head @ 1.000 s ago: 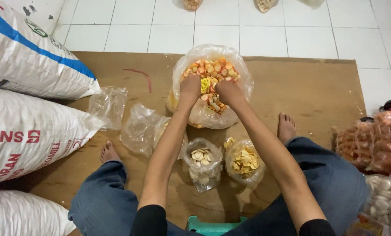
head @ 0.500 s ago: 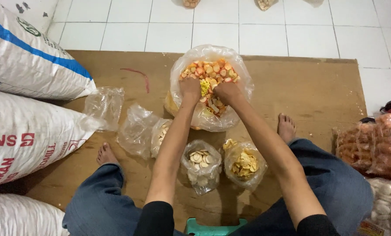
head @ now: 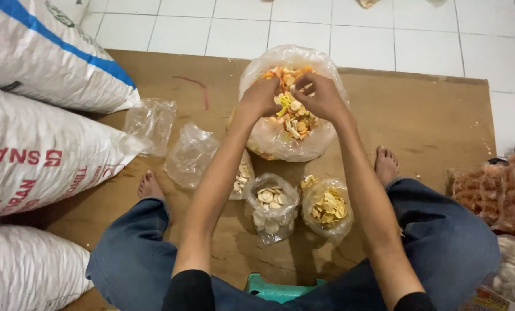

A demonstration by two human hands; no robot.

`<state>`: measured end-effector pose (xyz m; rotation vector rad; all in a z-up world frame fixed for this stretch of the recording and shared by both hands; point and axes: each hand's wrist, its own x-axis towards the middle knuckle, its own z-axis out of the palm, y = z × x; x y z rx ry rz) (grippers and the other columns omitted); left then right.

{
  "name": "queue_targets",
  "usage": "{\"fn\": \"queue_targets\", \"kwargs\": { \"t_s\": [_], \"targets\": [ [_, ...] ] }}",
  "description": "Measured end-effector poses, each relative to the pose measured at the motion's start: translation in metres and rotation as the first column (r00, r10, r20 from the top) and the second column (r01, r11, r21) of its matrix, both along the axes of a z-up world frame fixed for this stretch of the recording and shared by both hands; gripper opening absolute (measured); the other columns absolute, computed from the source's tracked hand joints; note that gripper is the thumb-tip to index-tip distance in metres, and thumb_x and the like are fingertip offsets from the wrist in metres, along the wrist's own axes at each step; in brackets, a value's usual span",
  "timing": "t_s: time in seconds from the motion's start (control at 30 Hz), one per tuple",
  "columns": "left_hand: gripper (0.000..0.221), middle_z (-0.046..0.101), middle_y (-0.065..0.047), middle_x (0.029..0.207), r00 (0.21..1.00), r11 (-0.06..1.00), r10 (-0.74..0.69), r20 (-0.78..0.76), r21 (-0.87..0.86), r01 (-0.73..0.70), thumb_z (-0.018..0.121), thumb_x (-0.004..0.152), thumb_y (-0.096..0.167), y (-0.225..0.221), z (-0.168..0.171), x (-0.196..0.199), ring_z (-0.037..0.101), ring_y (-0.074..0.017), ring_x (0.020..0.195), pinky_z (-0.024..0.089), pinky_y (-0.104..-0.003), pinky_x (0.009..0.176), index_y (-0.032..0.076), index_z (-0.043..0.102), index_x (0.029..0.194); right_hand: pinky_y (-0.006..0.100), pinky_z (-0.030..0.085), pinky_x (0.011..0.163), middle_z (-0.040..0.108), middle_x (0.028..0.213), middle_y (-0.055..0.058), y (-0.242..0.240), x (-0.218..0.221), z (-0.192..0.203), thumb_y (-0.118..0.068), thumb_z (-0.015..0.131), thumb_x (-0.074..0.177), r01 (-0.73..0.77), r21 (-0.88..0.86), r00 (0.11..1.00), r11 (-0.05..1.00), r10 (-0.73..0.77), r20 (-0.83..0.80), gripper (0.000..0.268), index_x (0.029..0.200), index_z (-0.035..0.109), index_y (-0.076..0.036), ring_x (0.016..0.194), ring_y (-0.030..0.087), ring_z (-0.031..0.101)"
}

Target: Sorting different types of snacks from a large bulk bag into smaller individual plastic bags.

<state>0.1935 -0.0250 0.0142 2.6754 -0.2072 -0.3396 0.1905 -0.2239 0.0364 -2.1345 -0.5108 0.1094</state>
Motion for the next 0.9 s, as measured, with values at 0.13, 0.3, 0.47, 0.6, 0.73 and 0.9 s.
{"fn": "queue_targets", "kwargs": {
  "t_s": [0.13,0.3,0.47,0.6,0.73,0.9],
  "targets": [
    [0.037,0.07,-0.015,0.096,0.995,0.976,0.045,0.094,-0.215,-0.024,0.082,0.077,0.03,0.024,0.069,-0.058,0.068,-0.046,0.106,0.052,-0.056,0.09,0.011,0.059,0.1,0.034,0.059,0.069,0.071,0.103,0.013,0.014,-0.027,0.007,-0.016,0.078,0.095,0.017,0.246,0.999,0.969,-0.01,-0.031,0.027,0.119,0.068,-0.01,0.085,0.025,0.072],
    [0.042,0.068,-0.023,0.099,0.995,0.777,0.1,0.016,-0.626,-0.068,0.083,0.081,0.019,0.063,0.059,-0.116,0.072,-0.0343,0.093,0.059,-0.041,0.082,0.0,0.06,0.11,0.032,0.061,0.07,0.069,0.106,0.017,0.052,-0.082,-0.001,-0.011,0.073,0.098,-0.078,0.374,0.985,0.924,0.128,-0.112,0.03,0.127,0.065,-0.008,0.086,0.026,0.073],
    [0.047,0.067,-0.025,0.11,0.973,0.741,0.202,-0.112,-0.632,-0.226,0.078,0.075,0.003,0.095,0.022,-0.162,0.071,-0.0274,0.096,0.06,-0.041,0.083,-0.004,0.065,0.12,0.041,0.062,0.077,0.07,0.109,0.017,0.08,-0.115,-0.013,-0.016,0.081,0.091,-0.127,0.309,0.969,0.942,0.185,-0.166,0.031,0.119,0.067,-0.009,0.092,0.033,0.075],
    [0.046,0.07,-0.029,0.114,0.951,0.779,0.264,-0.158,-0.546,-0.307,0.077,0.072,0.0,0.112,-0.013,-0.18,0.073,-0.0397,0.102,0.062,-0.047,0.084,-0.003,0.067,0.117,0.043,0.062,0.078,0.069,0.109,0.017,0.095,-0.131,-0.022,-0.013,0.08,0.091,-0.184,0.297,0.955,0.937,0.242,-0.174,0.029,0.116,0.066,-0.009,0.094,0.037,0.075],
    [0.045,0.072,-0.022,0.112,0.937,0.775,0.285,-0.201,-0.527,-0.349,0.074,0.07,0.005,0.122,-0.04,-0.189,0.074,-0.0339,0.099,0.061,-0.042,0.084,0.009,0.074,0.115,0.049,0.061,0.081,0.066,0.111,0.019,0.105,-0.137,-0.037,-0.01,0.08,0.09,-0.23,0.253,0.951,0.94,0.272,-0.146,0.028,0.112,0.065,-0.006,0.099,0.045,0.072],
    [0.043,0.074,-0.019,0.107,0.928,0.796,0.322,-0.187,-0.478,-0.372,0.073,0.069,0.009,0.127,-0.075,-0.192,0.074,-0.0353,0.097,0.061,-0.042,0.083,0.014,0.077,0.112,0.047,0.062,0.077,0.064,0.105,0.021,0.11,-0.138,-0.056,-0.007,0.077,0.089,-0.255,0.19,0.956,0.948,0.276,-0.096,0.024,0.109,0.064,-0.004,0.096,0.046,0.072]
  ]
}}
